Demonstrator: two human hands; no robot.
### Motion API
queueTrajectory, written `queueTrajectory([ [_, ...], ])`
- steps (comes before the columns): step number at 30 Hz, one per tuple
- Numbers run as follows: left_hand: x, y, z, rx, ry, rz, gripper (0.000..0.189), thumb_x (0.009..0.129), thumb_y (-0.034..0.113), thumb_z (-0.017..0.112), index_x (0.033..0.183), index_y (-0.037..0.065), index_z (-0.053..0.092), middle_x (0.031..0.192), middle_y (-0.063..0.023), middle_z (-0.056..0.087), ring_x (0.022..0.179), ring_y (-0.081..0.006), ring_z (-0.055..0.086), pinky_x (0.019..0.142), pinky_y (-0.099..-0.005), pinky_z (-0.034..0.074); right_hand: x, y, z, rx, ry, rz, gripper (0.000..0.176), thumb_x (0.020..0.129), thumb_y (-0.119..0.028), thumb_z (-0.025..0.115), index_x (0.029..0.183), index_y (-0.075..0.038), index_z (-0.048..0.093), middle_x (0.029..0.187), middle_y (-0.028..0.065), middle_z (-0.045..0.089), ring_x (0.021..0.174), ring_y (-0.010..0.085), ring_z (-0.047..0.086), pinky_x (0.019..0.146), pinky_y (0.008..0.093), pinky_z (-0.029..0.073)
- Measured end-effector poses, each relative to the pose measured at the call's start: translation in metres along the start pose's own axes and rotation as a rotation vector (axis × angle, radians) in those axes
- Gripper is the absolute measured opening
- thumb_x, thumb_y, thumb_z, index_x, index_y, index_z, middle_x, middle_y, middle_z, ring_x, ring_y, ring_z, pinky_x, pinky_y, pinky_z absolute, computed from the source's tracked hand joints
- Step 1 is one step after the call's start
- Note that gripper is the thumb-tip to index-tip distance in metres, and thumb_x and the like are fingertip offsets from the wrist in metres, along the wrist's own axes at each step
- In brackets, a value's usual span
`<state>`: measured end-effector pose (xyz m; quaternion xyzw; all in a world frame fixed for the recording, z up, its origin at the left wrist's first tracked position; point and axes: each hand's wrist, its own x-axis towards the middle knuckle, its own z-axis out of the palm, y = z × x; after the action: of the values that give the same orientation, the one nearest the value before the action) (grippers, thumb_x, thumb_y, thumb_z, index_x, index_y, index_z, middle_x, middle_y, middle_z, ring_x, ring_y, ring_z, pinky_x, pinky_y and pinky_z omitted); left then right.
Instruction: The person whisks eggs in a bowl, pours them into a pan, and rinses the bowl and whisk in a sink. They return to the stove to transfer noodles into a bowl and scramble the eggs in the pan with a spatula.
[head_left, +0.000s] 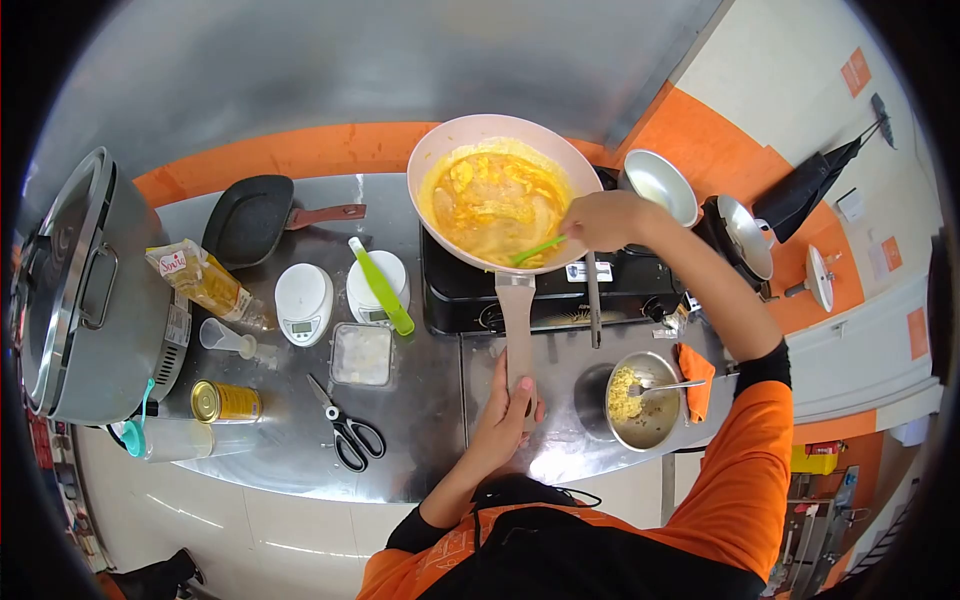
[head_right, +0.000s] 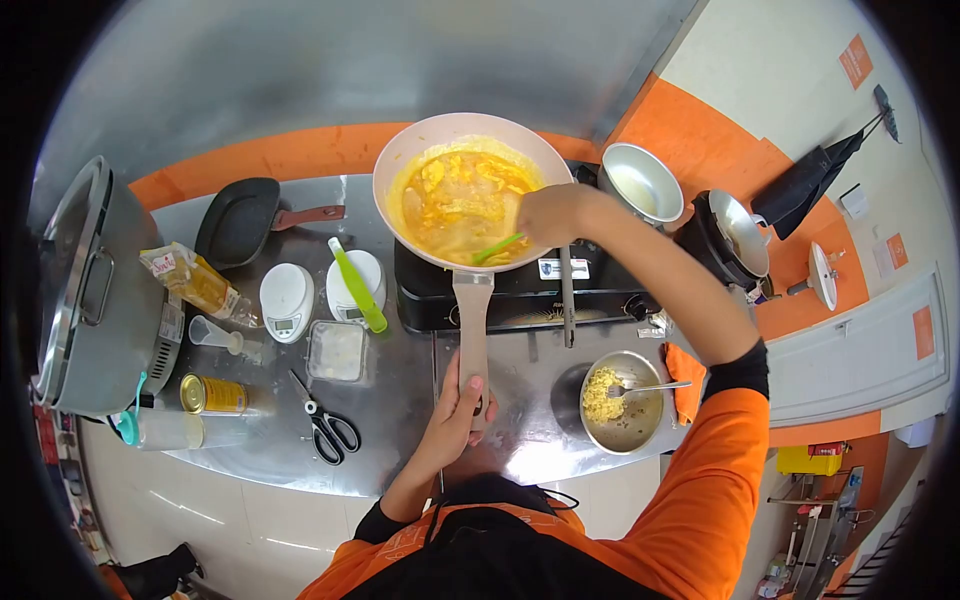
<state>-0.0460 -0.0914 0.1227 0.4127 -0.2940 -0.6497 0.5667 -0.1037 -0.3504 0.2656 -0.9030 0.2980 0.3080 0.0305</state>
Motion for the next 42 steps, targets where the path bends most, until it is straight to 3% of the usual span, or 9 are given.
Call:
queueTrajectory([
  [4,0.0,0.001,0.005,0.037,0.002,0.038,0.055,0.096,0.032,0.032,0.141,0.016,0.004,0.067,-0.006,0.048,0.046,-0.0056,0.036,0.039,-0.0177,0.03,0.052,-0.035,0.012,0.067,0.298,-0.107,0.024,0.081,-0.012,0.045,0.096,-0.01,0.063,0.093,0.013,0.063,0.09,0.0289,0.059,0.077,0.0384,0.046],
  [12,-0.001,0.009,0.003,0.036,-0.012,0.002,0.056,0.096,0.031,0.034,0.141,0.014,0.005,0.067,-0.0046,0.048,0.052,-0.0064,0.044,0.039,-0.0178,0.032,0.13,-0.048,-0.011,0.085,0.628,0.341,0.019,0.076,-0.012,0.05,0.083,-0.006,0.067,0.082,0.0138,0.066,0.078,0.0291,0.064,0.065,0.0382,0.05],
  [18,0.004,0.007,-0.007,-0.097,-0.001,-0.004,0.055,0.095,0.031,0.037,0.14,0.015,0.01,0.071,-0.0062,0.049,0.052,-0.011,0.05,0.041,-0.021,0.04,0.085,-0.005,-0.036,0.13,0.517,0.419,0.02,0.074,-0.015,0.055,0.087,-0.006,0.067,0.089,0.0104,0.067,0.081,0.0241,0.064,0.065,0.0346,0.049],
  [21,0.011,0.01,-0.007,-0.154,0.008,-0.025,0.053,0.094,0.031,0.037,0.139,0.016,0.012,0.07,-0.0066,0.049,0.049,-0.0134,0.052,0.04,-0.0234,0.043,0.053,-0.016,-0.039,-0.035,0.298,0.158,0.02,0.078,-0.011,0.049,0.084,-0.002,0.065,0.084,0.0157,0.064,0.079,0.0303,0.062,0.068,0.0401,0.049],
  [24,0.014,0.015,-0.008,-0.129,-0.015,-0.027,0.053,0.094,0.03,0.038,0.138,0.017,0.013,0.069,-0.0061,0.049,0.046,-0.0142,0.051,0.036,-0.0242,0.042,0.042,-0.046,-0.02,-0.011,0.356,-0.123,0.019,0.077,-0.01,0.048,0.082,-0.001,0.064,0.082,0.0173,0.064,0.077,0.0326,0.061,0.066,0.0407,0.048],
  [27,0.015,0.015,-0.006,-0.084,-0.032,-0.023,0.051,0.094,0.03,0.037,0.138,0.017,0.014,0.067,-0.0058,0.049,0.044,-0.0144,0.05,0.034,-0.0242,0.04,0.064,-0.079,-0.021,0.149,0.598,-0.001,0.018,0.076,-0.01,0.05,0.079,-0.001,0.064,0.08,0.0179,0.063,0.075,0.0328,0.062,0.065,0.0407,0.048],
  [33,0.015,0.016,-0.002,-0.039,-0.015,-0.027,0.048,0.094,0.029,0.036,0.136,0.016,0.016,0.064,-0.0053,0.048,0.043,-0.0142,0.049,0.033,-0.0244,0.039,0.146,-0.055,-0.023,0.213,0.747,0.374,0.019,0.077,-0.014,0.052,0.085,-0.007,0.068,0.086,0.0137,0.066,0.081,0.0286,0.064,0.066,0.0385,0.05],
  [39,0.014,0.013,-0.001,-0.055,0.017,-0.004,0.046,0.094,0.028,0.038,0.135,0.014,0.021,0.065,-0.005,0.049,0.044,-0.0135,0.05,0.035,-0.0244,0.041,0.126,0.024,-0.033,0.325,0.707,0.617,0.024,0.079,-0.019,0.051,0.094,-0.009,0.068,0.098,0.0131,0.065,0.094,0.028,0.062,0.076,0.0401,0.048],
  [42,0.015,0.012,-0.003,-0.131,0.024,-0.037,0.048,0.093,0.027,0.039,0.135,0.014,0.021,0.069,-0.0047,0.05,0.046,-0.0132,0.051,0.037,-0.0241,0.042,0.082,0.056,-0.042,0.253,0.469,0.628,0.024,0.079,-0.019,0.053,0.096,-0.013,0.068,0.103,0.008,0.064,0.1,0.0248,0.06,0.076,0.0368,0.047],
])
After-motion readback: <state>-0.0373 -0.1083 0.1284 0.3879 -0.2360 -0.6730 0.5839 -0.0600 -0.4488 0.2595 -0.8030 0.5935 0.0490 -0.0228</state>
